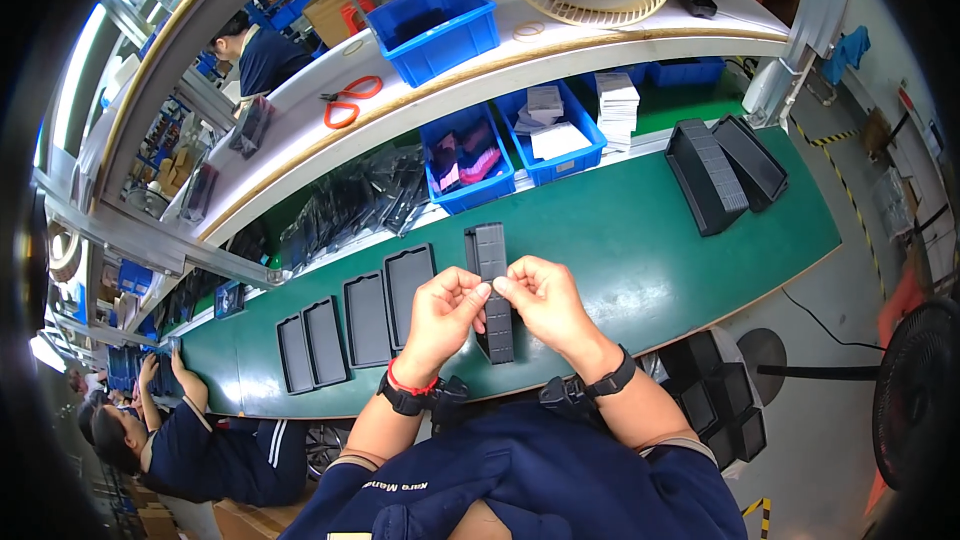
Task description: The recorder is seen placing electronic components into plastic trays, applying adhesive labels, and placing them into anti-static bags on a factory assembly line.
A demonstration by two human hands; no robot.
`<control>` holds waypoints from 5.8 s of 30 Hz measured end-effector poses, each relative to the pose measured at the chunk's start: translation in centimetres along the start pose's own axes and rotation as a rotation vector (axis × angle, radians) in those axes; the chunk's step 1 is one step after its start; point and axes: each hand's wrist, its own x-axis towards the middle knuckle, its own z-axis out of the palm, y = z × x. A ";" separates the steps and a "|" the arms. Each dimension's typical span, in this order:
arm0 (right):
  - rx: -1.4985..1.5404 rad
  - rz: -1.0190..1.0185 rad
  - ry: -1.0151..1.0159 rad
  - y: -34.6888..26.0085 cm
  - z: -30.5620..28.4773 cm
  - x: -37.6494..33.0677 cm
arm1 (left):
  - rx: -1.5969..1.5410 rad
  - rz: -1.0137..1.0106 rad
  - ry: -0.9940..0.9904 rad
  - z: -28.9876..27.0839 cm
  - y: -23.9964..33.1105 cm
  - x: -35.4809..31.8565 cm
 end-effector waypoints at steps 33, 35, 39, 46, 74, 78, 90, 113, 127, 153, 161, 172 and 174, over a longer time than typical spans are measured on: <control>0.108 0.003 0.442 -0.9 -16.7 -0.6 | -0.056 -0.141 -0.204 10.7 -2.1 7.5; -0.055 0.078 0.351 -2.6 -16.3 -1.3 | -0.043 -0.151 -0.234 11.7 -2.6 7.6; -0.041 0.012 0.257 -1.0 -12.8 -0.6 | 0.075 -0.057 -0.316 13.7 -2.5 7.5; -0.051 0.080 0.284 -0.9 -12.1 -0.4 | 0.062 -0.066 -0.269 13.6 -2.2 7.2; -0.829 -0.173 0.775 -5.6 -21.5 4.0 | 0.684 0.333 -0.450 13.3 -0.9 11.4; -0.920 -0.219 0.809 -4.6 -20.9 4.1 | 0.173 -0.228 -0.505 20.5 -1.2 15.1; -0.761 -0.080 0.968 -5.3 -32.2 4.5 | -0.252 -0.241 -0.434 20.6 -2.1 16.0; -0.307 0.078 0.486 -4.5 -25.7 0.3 | 0.274 -0.054 -0.256 21.4 -2.6 12.0; -0.046 0.082 0.228 0.0 -15.5 2.5 | 0.792 -0.131 -0.220 10.0 0.9 8.6; -0.874 0.050 0.555 0.0 -24.0 0.4 | 0.737 0.078 -0.349 15.3 -3.6 10.9; -1.198 -0.271 0.381 -5.8 -11.8 3.1 | 0.593 0.419 -0.237 6.9 0.1 4.3; -1.465 -0.043 -0.236 -3.0 7.1 26.4 | 1.126 -0.091 0.863 -22.8 -3.8 -10.2; -1.448 -0.158 -0.246 -0.8 6.2 28.5 | 1.185 -0.520 1.207 -28.5 -4.9 -13.6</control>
